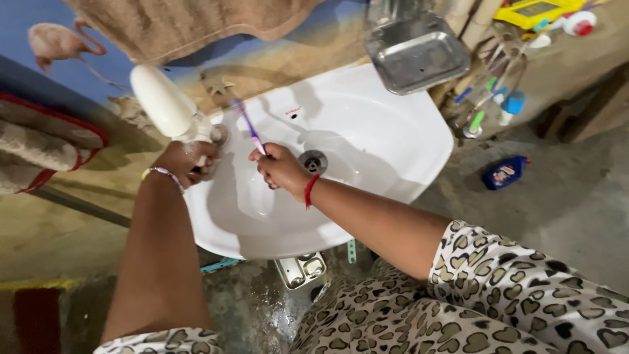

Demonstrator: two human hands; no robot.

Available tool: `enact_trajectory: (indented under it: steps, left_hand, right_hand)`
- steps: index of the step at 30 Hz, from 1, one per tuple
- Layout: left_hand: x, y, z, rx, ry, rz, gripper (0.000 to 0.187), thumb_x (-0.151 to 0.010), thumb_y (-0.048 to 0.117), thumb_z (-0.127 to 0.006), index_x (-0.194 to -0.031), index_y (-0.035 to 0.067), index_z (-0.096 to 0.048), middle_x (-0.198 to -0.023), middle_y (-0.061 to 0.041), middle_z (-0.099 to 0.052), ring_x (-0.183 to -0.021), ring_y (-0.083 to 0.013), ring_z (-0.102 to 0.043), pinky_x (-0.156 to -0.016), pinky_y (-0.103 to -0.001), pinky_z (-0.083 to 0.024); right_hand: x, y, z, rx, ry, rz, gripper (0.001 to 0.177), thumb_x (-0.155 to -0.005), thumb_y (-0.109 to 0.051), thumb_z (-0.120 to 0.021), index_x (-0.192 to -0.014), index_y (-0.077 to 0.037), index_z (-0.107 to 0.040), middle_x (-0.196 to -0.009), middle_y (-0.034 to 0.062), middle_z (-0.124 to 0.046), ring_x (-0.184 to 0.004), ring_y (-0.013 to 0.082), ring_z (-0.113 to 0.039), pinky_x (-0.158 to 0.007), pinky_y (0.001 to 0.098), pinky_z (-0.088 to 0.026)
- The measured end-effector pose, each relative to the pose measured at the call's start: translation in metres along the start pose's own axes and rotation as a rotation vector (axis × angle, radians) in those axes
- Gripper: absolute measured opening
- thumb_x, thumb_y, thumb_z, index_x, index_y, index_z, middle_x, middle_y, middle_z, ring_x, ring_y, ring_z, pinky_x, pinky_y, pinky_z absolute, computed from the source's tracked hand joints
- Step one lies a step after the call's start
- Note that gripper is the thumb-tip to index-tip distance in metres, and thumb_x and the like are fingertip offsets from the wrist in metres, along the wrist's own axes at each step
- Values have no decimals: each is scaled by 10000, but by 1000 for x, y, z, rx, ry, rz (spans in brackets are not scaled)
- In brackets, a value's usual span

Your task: The person washes a purple toothbrush and a metal soap dish under running water at a white sink, then rinses their hands. They use a blue bottle to apply liquid soap to the toothbrush and scrub the dish before rinsing everything again.

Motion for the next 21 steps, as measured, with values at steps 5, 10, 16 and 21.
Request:
enact_trajectory:
  steps: [5,10,16,21]
  left_hand:
    - [6,-18,-24,486,188,61,115,-841,160,-705,-846,92,-612,-645,-48,-564,-479,-142,-469,-377,-279,-278]
    - [14,-52,-98,1128,98,-278,187,-1018,274,-692,-933,109,-668,-699,15,-609,-485,-99,-524,-378,-242,-396]
    - [15,-83,-177,1153,34,-151,324,-1053,402,-494,-1002,132,-666,-814,-10,-630,-668,-155,-596,-578,-321,-504]
    - [20,-69,-150,1152,219,-40,236,-1010,184,-524,-1006,-7,-661,-905,-122,-697,-757,-253,-667,-678,-367,-569]
  right_hand:
    - [-16,-9,-15,-491,-47,-72,93,-1006,-116,-591,-1044,-33,-603,-836,42,-598,-683,152,-600,-628,305,-541]
    - [-34,8,-27,-626,-204,-138,85,-1019,-159,-625,-986,-83,-642,-782,-1,-567,-614,96,-467,-496,230,-360]
    - [1,-10,-17,-189,223,-369,411,-997,-469,-601,-794,-127,-498,-630,12,-477,-511,162,-433,-423,325,-324]
    - [26,12,-11,-123,78,-418,119,-960,-225,-541,-942,-139,-621,-681,-3,-543,-497,120,-417,-437,310,-275]
Point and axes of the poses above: each hand's wrist, its own x-axis away from the middle knuckle, its own z-axis out of the back of the hand, y = z × x, the point moved 2 cm from there along -x, towards the middle knuckle
